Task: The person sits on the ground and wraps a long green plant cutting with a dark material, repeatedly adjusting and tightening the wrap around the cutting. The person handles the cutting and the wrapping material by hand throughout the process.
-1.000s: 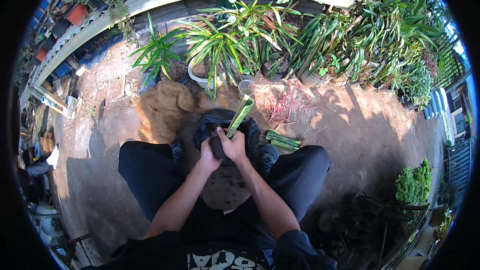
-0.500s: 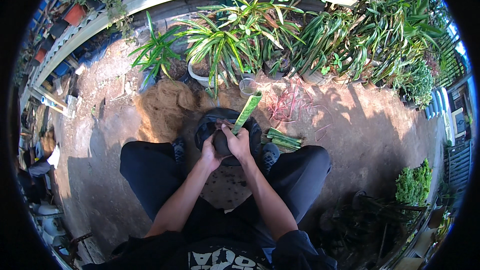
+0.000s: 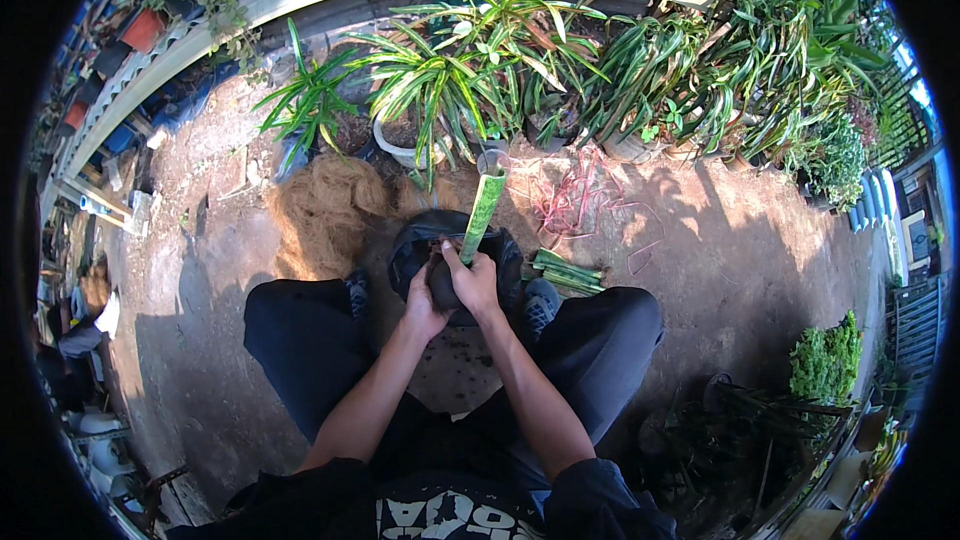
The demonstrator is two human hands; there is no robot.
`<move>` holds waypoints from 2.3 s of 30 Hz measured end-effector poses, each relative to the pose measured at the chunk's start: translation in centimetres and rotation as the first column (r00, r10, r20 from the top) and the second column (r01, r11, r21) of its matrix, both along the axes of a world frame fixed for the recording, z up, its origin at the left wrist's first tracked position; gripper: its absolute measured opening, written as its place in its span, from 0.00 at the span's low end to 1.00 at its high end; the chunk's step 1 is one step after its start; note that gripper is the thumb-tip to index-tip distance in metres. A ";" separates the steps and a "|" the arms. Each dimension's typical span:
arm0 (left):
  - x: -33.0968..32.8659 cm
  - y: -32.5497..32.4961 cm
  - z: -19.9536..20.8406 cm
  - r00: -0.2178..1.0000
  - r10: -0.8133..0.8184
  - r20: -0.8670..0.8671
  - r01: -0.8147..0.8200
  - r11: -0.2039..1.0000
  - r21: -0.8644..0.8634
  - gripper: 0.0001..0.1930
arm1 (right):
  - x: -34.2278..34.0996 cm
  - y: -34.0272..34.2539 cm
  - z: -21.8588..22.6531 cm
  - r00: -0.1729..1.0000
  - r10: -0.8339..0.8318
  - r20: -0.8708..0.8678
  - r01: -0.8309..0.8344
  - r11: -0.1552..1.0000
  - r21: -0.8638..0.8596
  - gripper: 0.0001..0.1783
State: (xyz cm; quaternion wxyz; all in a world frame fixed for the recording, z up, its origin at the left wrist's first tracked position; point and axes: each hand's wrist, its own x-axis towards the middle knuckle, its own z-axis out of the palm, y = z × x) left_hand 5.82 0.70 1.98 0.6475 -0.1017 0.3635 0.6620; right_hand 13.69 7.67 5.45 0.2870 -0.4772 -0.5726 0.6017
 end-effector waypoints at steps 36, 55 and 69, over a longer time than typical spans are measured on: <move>-0.9 -1.2 -0.7 1.000 -0.006 0.015 0.007 0.998 -0.063 0.18 | 0.4 -1.5 1.6 0.979 0.203 0.003 -0.191 0.918 0.346 0.13; -0.5 -1.3 1.0 0.985 0.090 0.150 -0.099 0.994 0.055 0.18 | -0.1 -2.1 1.2 0.994 -0.107 -0.010 0.106 0.992 -0.073 0.16; -0.1 -2.0 1.4 0.982 0.094 0.161 -0.104 0.993 0.053 0.20 | -0.4 -2.5 1.6 0.994 -0.106 0.022 0.107 0.994 -0.030 0.15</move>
